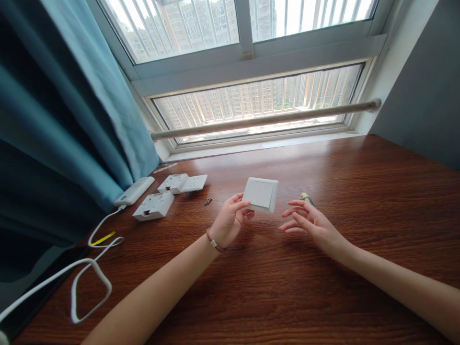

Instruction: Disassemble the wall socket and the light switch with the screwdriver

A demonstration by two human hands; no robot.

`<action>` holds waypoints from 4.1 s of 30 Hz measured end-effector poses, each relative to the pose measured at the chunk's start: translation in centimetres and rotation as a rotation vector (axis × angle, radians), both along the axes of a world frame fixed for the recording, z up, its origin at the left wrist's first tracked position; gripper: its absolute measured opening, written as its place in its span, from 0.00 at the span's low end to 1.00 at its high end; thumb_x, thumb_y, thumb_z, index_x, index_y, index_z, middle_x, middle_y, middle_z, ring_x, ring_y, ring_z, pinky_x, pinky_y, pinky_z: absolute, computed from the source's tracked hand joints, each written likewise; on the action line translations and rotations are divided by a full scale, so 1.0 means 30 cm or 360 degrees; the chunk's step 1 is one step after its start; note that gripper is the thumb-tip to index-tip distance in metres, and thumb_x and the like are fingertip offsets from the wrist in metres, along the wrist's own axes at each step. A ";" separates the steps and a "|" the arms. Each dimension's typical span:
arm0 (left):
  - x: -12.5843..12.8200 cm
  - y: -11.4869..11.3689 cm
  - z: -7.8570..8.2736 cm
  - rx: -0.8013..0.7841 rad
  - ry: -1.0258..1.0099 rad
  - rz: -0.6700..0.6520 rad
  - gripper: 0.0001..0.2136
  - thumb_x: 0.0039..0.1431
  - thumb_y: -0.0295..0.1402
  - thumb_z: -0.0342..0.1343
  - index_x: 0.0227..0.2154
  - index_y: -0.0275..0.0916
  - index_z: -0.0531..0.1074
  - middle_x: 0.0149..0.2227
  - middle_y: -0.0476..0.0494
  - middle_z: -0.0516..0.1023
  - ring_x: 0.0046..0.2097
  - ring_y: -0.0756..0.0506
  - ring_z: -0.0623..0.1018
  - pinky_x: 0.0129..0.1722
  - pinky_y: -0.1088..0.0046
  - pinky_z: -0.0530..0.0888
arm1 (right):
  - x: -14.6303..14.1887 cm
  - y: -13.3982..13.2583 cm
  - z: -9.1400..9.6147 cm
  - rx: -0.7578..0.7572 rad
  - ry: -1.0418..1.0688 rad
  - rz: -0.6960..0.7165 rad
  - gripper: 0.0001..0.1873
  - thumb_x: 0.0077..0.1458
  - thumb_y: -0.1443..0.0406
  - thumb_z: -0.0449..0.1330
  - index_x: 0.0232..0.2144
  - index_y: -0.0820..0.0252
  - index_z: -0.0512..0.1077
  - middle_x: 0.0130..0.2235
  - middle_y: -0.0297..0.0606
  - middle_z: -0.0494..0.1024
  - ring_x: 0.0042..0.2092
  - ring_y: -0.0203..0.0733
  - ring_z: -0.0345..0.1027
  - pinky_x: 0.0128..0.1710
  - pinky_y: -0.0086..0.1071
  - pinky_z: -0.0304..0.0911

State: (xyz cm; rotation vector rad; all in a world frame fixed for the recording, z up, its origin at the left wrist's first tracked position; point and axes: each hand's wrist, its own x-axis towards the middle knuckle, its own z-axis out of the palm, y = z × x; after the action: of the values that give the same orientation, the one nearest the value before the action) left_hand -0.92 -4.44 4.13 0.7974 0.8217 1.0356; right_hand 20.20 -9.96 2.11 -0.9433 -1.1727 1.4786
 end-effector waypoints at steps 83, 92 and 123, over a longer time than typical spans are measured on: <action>-0.686 0.093 -0.077 -0.0333 0.0434 0.1060 0.08 0.54 0.20 0.46 0.35 0.32 0.66 0.34 0.38 0.74 0.32 0.46 0.77 0.30 0.65 0.78 | 0.007 0.027 -0.058 0.0178 -0.0306 0.0062 0.18 0.53 0.54 0.55 0.40 0.59 0.60 0.31 0.36 0.72 0.27 0.38 0.70 0.24 0.34 0.68; -0.453 -0.147 -0.121 0.0355 0.0977 0.1165 0.19 0.46 0.20 0.58 0.41 0.44 0.65 0.44 0.47 0.67 0.44 0.48 0.74 0.46 0.71 0.72 | 0.103 0.061 -0.011 0.0794 -0.2234 -0.0485 0.10 0.57 0.60 0.51 0.35 0.60 0.66 0.32 0.41 0.73 0.31 0.45 0.70 0.27 0.33 0.59; -0.104 -0.135 -0.065 0.1799 0.2801 0.0031 0.12 0.61 0.35 0.42 0.31 0.35 0.67 0.26 0.39 0.72 0.26 0.45 0.74 0.23 0.73 0.66 | 0.004 -0.054 -0.038 0.2096 -0.1805 -0.0180 0.27 0.55 0.71 0.54 0.57 0.53 0.58 0.52 0.38 0.71 0.55 0.47 0.60 0.56 0.47 0.55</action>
State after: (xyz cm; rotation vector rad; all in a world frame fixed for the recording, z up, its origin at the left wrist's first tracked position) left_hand -4.03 -8.50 2.19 2.8328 1.6335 0.5035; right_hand 20.32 -11.59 0.95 -0.7649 -2.3267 -0.2748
